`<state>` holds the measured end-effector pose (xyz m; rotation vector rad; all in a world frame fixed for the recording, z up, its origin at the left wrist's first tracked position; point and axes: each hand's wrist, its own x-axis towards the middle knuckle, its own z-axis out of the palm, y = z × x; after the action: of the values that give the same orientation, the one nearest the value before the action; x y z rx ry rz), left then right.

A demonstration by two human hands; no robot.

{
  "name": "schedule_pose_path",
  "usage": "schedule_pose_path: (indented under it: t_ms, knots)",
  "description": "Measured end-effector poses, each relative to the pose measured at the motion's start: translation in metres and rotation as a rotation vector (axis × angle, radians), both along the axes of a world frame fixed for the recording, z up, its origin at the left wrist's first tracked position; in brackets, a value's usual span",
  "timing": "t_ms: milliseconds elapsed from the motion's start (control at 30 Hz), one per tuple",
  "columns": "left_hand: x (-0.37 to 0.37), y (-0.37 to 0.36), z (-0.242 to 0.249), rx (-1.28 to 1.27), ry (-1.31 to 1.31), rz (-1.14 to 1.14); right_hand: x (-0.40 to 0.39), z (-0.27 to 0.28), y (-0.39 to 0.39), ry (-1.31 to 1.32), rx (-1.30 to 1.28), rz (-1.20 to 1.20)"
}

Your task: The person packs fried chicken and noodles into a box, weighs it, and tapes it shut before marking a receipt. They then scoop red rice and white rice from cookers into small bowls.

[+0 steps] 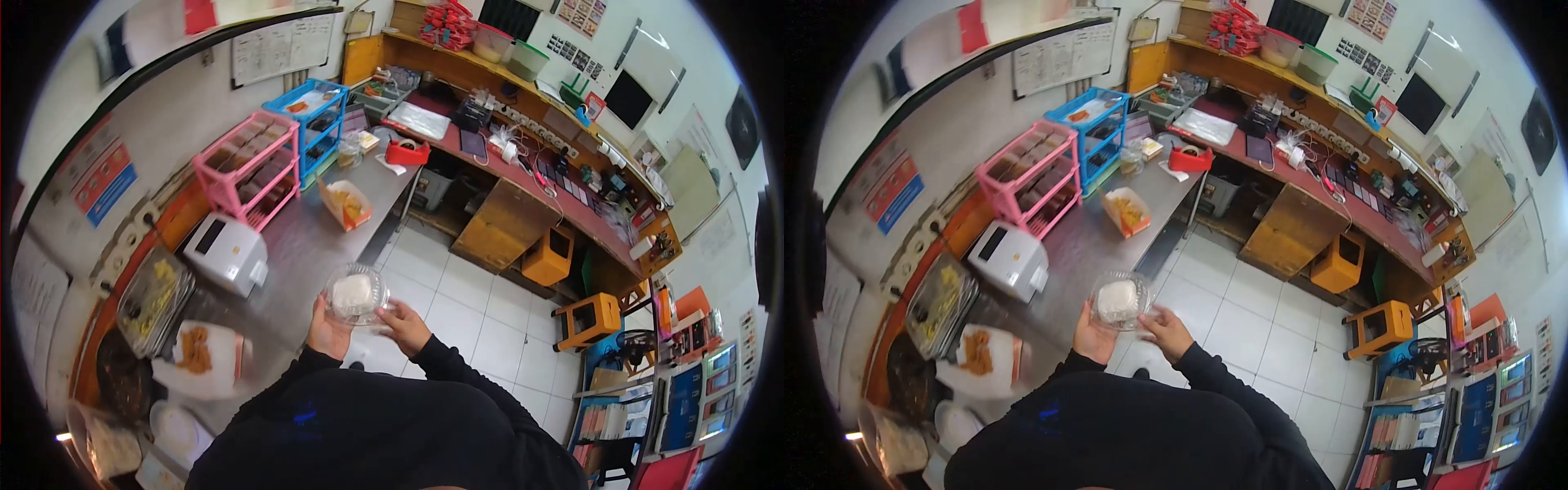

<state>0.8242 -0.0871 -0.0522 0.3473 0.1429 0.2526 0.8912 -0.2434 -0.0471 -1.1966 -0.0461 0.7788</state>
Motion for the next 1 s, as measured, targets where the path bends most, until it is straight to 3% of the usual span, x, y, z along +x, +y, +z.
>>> schedule_pose_path:
  t_ms: [200,300,400,533,633,667,700,733,767,833,900,1000]
  knots:
    - [0.183,0.005,-0.003,0.081,0.063,0.006,0.183,0.011,-0.004,0.110,0.233,-0.014]
    - [0.257,0.011,-0.033,0.337,0.150,-0.044,0.282,-0.010,-0.005,0.128,0.295,-0.008]
    - [0.326,0.017,-0.049,0.390,0.212,-0.054,0.386,-0.023,0.005,0.138,0.311,0.135]
    - [0.421,0.018,-0.029,0.229,0.247,0.119,0.518,-0.050,0.030,0.359,0.298,0.414]
    - [0.481,0.025,-0.035,0.284,0.269,0.290,0.653,-0.078,0.054,-0.310,-0.111,0.633]
    - [0.504,0.023,-0.023,0.288,0.283,0.395,0.709,-0.088,0.060,-0.877,-0.456,0.584]
    - [0.519,0.022,-0.020,0.312,0.278,0.417,0.763,-0.100,0.070,-1.409,-0.362,0.254]
    - [0.530,0.025,-0.018,0.338,0.270,0.443,0.803,-0.083,0.077,-1.378,-0.603,0.216]
    - [0.541,0.026,-0.016,0.365,0.260,0.470,0.853,-0.110,0.087,-1.551,-0.566,0.127]
    - [0.557,0.020,-0.007,0.368,0.299,0.555,0.903,-0.110,0.102,-1.292,-0.945,0.505]
    - [0.573,0.013,-0.001,0.367,0.347,0.652,0.927,-0.120,0.119,-1.038,-0.941,0.893]
    - [0.592,-0.004,-0.006,0.276,0.375,0.775,0.953,-0.143,0.134,-0.637,-0.665,1.131]
